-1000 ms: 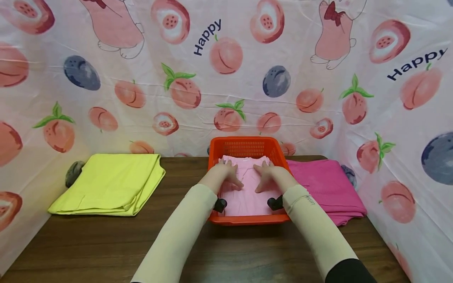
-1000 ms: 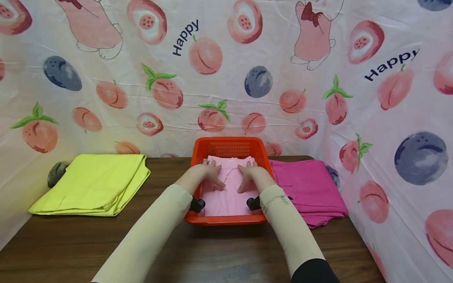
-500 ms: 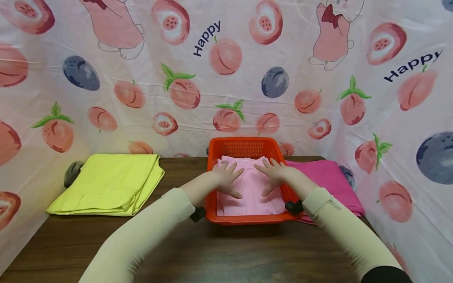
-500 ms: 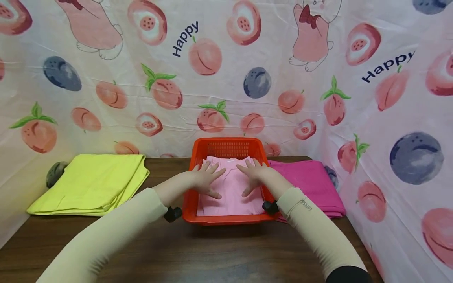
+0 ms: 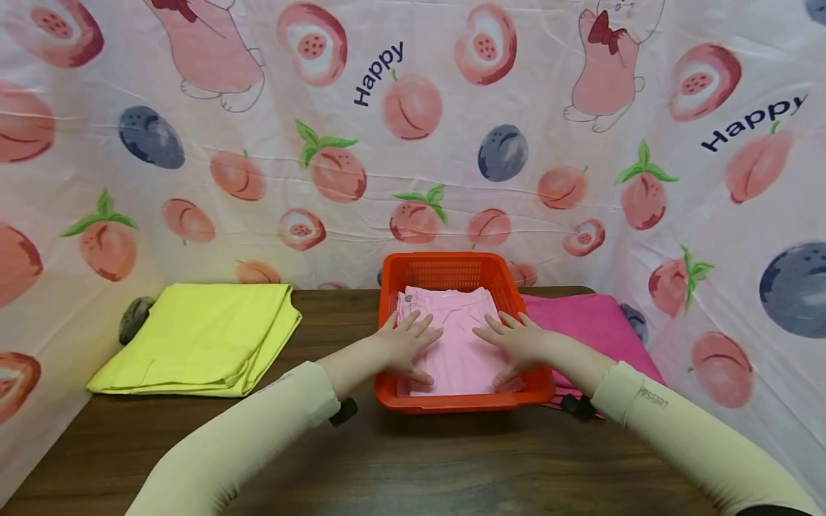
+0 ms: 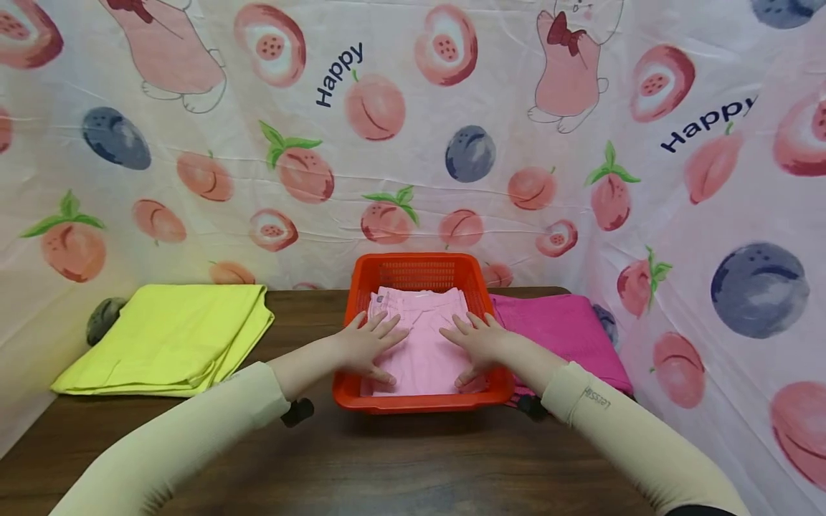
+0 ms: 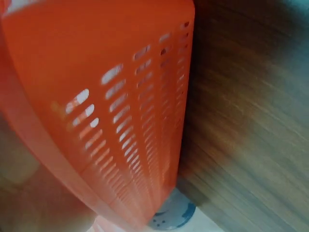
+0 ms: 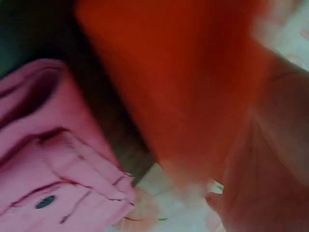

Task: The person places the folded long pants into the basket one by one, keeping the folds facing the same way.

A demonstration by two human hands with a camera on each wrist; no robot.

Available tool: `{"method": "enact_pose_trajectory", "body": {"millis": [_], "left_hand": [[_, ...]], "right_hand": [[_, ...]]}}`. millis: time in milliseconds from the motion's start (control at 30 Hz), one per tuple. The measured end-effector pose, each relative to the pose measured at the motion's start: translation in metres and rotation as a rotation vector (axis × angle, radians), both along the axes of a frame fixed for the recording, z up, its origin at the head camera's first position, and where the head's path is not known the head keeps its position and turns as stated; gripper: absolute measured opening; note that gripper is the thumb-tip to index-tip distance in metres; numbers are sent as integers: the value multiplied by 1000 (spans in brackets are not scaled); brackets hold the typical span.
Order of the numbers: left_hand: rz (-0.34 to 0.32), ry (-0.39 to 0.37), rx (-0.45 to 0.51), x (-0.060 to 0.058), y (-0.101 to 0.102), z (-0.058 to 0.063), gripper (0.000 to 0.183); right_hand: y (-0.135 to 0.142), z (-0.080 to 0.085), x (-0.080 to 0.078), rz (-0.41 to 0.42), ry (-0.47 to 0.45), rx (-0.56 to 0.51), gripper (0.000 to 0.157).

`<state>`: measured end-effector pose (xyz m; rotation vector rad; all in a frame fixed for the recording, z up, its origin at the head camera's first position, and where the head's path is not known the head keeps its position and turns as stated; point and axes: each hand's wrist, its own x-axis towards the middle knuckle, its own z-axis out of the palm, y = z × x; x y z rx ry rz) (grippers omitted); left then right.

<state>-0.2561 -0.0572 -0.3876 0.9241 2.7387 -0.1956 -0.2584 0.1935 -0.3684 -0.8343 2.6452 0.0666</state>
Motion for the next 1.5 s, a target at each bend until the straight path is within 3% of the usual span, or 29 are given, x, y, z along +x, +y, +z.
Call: {"method": "enact_pose_trajectory", "body": {"millis": [233,433,567,733,900,1000,1200,1500], "left_hand": [[-39,84,-114,7,8,-14,91],[11,129,-259,12,12,-17,87],[57,99,-289,12,18,-19,86],[124,24,-290,2,25,-35,89],[152,13,-260,-11,26,-62,92],[170,1,-228,-14,27,-67,93],[208,-43,-172,-9,28,-61,91],[254,-103,-159,1,30,-38,81]], "right_hand": [[3,-18,11,130,180,98,89],[0,-28,13,177,304,200,81],[-2,-31,16,164,353,298,78],[-8,-37,19,135,371,351,73],[-13,-41,22,89,336,362,67],[-13,-46,19,65,316,372,64],[-11,-58,12,57,312,358,61],[-19,-44,19,22,284,368,57]]}}
